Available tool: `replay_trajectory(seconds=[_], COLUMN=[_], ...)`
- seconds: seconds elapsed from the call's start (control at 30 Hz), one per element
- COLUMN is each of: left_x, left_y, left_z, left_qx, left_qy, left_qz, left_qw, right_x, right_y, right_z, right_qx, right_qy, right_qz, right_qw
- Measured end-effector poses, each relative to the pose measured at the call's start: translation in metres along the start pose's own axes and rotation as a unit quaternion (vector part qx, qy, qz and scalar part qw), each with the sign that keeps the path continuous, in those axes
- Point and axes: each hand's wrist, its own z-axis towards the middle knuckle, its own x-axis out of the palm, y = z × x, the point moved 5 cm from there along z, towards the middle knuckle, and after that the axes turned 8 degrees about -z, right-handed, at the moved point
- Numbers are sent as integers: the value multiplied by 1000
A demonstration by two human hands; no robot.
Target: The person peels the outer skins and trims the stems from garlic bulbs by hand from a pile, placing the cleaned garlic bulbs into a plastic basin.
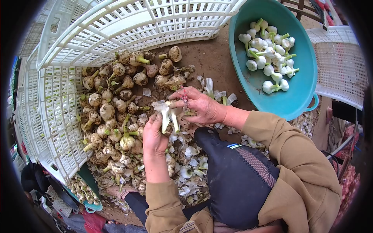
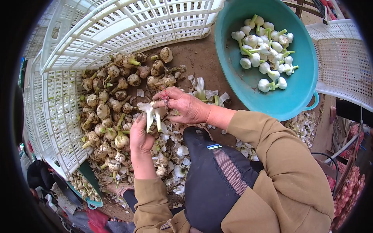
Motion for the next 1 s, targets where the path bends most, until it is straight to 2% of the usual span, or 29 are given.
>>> replay_trajectory(seconds=[0.03, 0.13, 0.2, 0.3, 0.33, 0.37, 0.4, 0.43, 0.47, 0.5, 0.53, 0.6, 0.63, 0.67, 0.7, 0.77, 0.8, 0.83, 0.87, 0.97, 1.0], left_x=[3, 10, 10, 17, 30, 20, 18, 20, 22, 34, 57, 75, 73, 73, 75, 76, 79, 81, 80, 80, 83], left_y=[6, 15, 19, 18, 14, 13, 9, 7, 14, 18, 21, 18, 10, -1, -13, -23, -24, -26, -26, -24, -21], left_z=[-1, -2, 4, -2, -17, -16, -20, -25, -32, -36, -46, -52, -49, -52, -55, -45, -41, -38, -35, -34, -35], left_qx=[15, 16, 17, -6, 28, 73, 117, 183, 163, 211, 360, 402, 437, 477, 480, 504, 498, 491, 490, 451, 444], left_qy=[-17, -18, 28, 72, -64, -14, 37, 67, 79, 115, 140, 100, 55, -14, -53, -34, 2, 38, 68, 67, 64], left_qz=[-22, -91, -114, -164, -145, -122, -99, 25, 195, 449, 613, 632, 554, 527, 491, 451, 482, 513, 504, 543, 590], left_qw=[1000, 996, 993, 984, 987, 990, 987, 980, 964, 860, 690, 655, 706, 704, 725, 736, 721, 703, 708, 705, 671], right_x=[-4, -3, 0, -7, -11, -13, -9, -10, -18, -23, -28, -32, -33, -35, -38, -39, -37, -34, -31, -28, -28], right_y=[4, 21, 16, 2, -1, -15, -28, -43, -54, -58, -56, -47, -39, -31, -24, -9, -3, -1, 1, 1, 1], right_z=[-1, -1, -1, 5, 8, 7, 0, 0, 1, 1, 2, 6, 8, 9, 10, 14, 16, 17, 18, 17, 17], right_qx=[2, -86, -113, -59, -46, 122, 284, 317, 312, 313, 291, 247, 216, 186, 144, 48, 50, 19, -10, -6, 3], right_qy=[-28, -16, -28, -111, -113, -137, -155, -204, -219, -220, -202, -163, -160, -156, -156, -125, -106, -99, -93, -92, -88], right_qz=[-30, -121, -146, -30, -21, 102, 220, 302, 283, 281, 247, 197, 181, 163, 109, 45, 90, 59, 27, 23, 27], right_qw=[999, 989, 982, 992, 992, 978, 920, 876, 880, 880, 902, 935, 946, 956, 971, 990, 989, 993, 995, 995, 996])
